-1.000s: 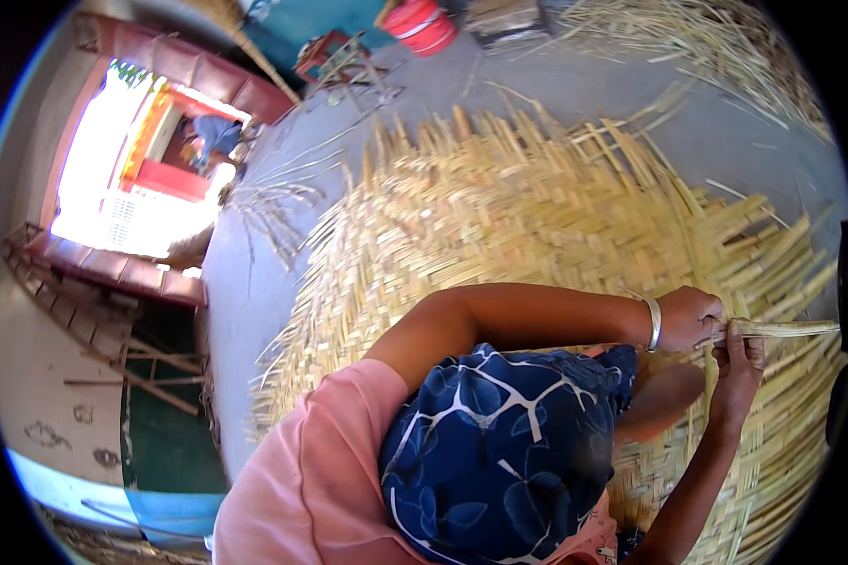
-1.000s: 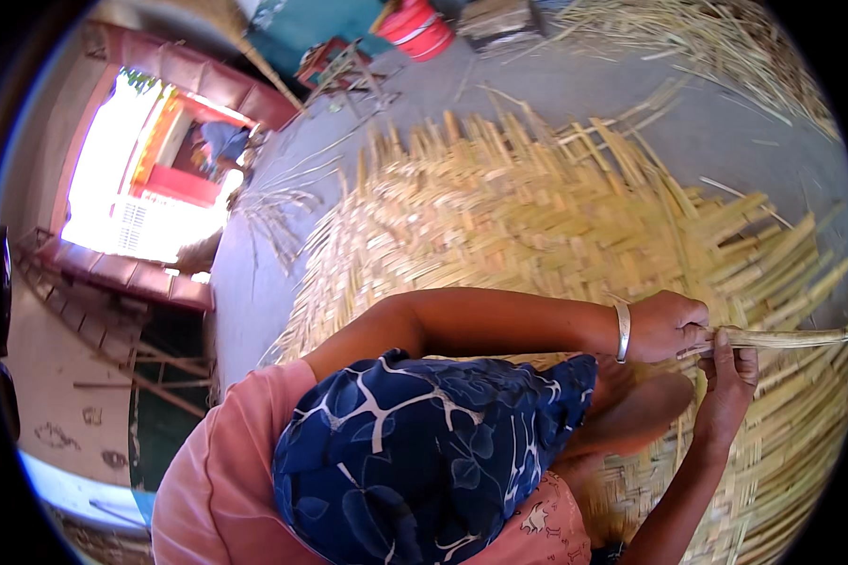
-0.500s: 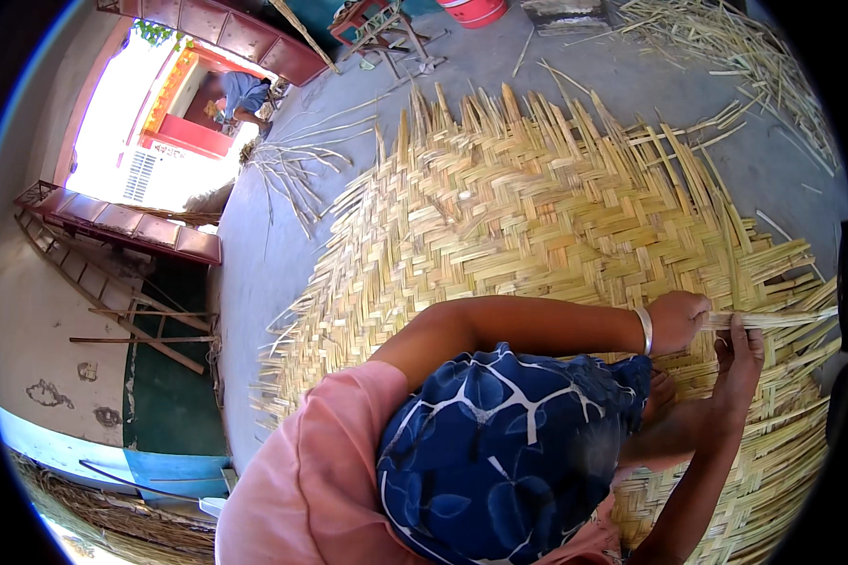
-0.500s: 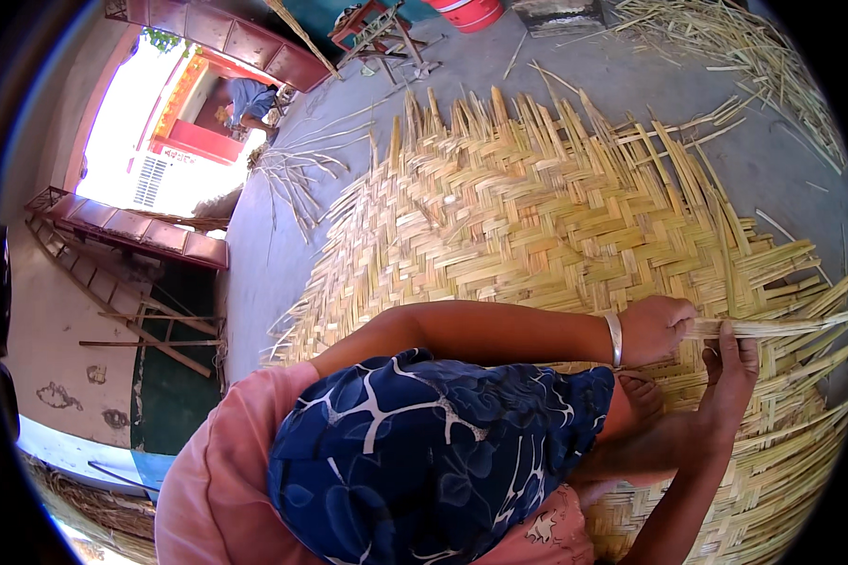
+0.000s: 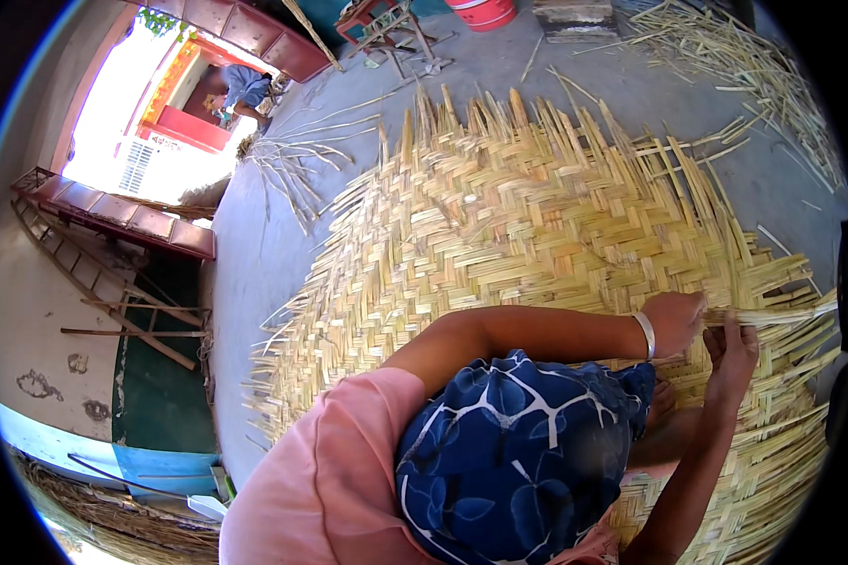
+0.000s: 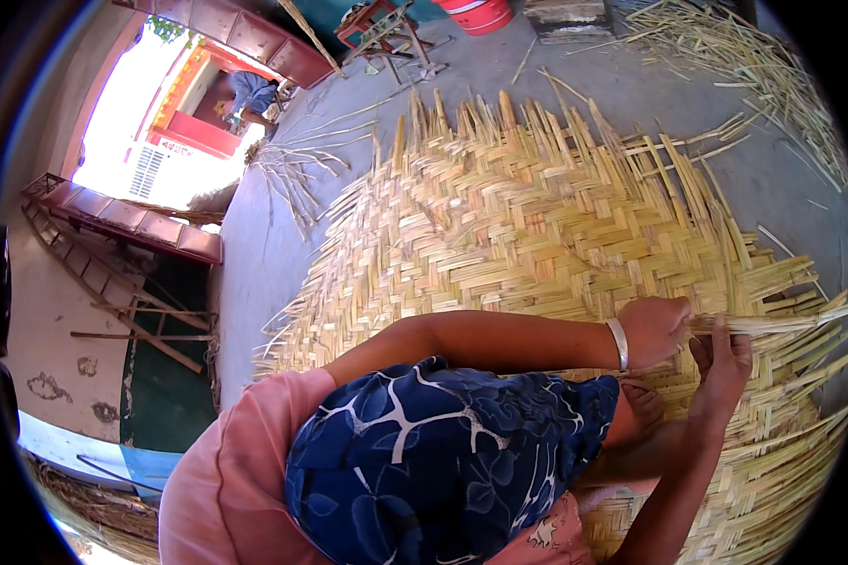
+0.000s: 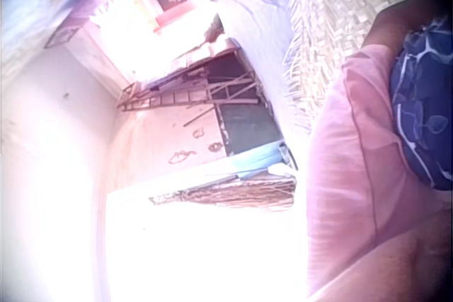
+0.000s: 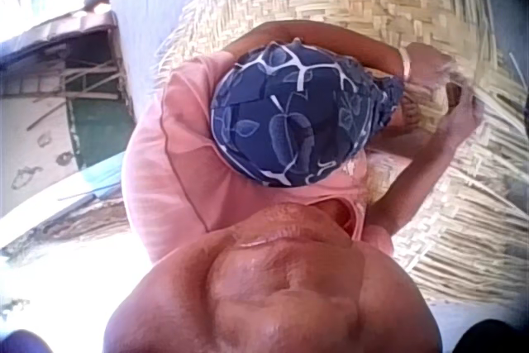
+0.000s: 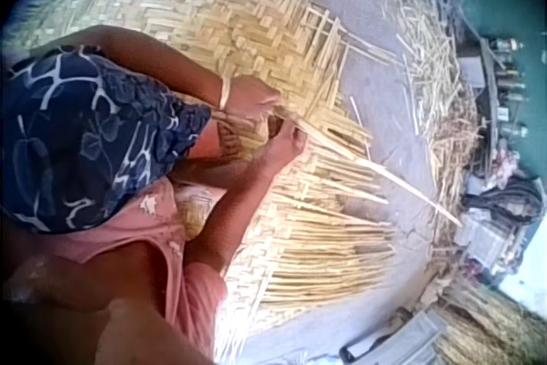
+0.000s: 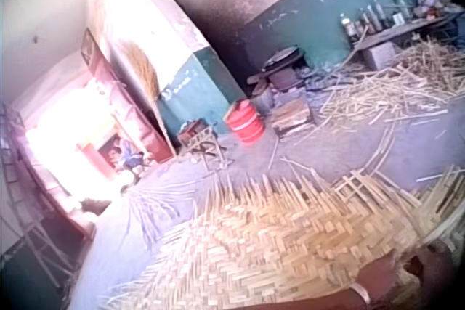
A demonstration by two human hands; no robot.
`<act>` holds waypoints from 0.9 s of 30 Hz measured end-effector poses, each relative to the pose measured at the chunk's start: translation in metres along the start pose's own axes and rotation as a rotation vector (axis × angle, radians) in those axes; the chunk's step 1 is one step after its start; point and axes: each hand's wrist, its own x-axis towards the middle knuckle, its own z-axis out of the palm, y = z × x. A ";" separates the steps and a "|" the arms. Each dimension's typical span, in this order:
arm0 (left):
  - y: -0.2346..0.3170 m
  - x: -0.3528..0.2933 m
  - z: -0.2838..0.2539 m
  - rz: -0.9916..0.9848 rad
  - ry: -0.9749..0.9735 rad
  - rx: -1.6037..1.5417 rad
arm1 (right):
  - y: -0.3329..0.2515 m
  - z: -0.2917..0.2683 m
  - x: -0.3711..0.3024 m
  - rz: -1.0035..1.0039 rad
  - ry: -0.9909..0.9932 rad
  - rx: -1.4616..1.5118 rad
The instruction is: The person weaves a large mat using dried palm leaves. They sit on the floor and interlace the leaves by hand, repeatedly pulling and adjusting the strands to form a tight pattern.
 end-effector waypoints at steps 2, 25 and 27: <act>0.004 -0.003 -0.004 -0.012 -0.020 -0.003 | 0.000 0.003 0.000 -0.008 0.024 -0.054; 0.000 0.021 0.002 -0.464 -0.053 -0.680 | 0.021 0.027 -0.014 -0.566 0.022 -0.434; 0.008 0.018 0.000 -0.452 -0.124 -0.894 | 0.015 0.022 -0.012 -0.526 0.049 -0.384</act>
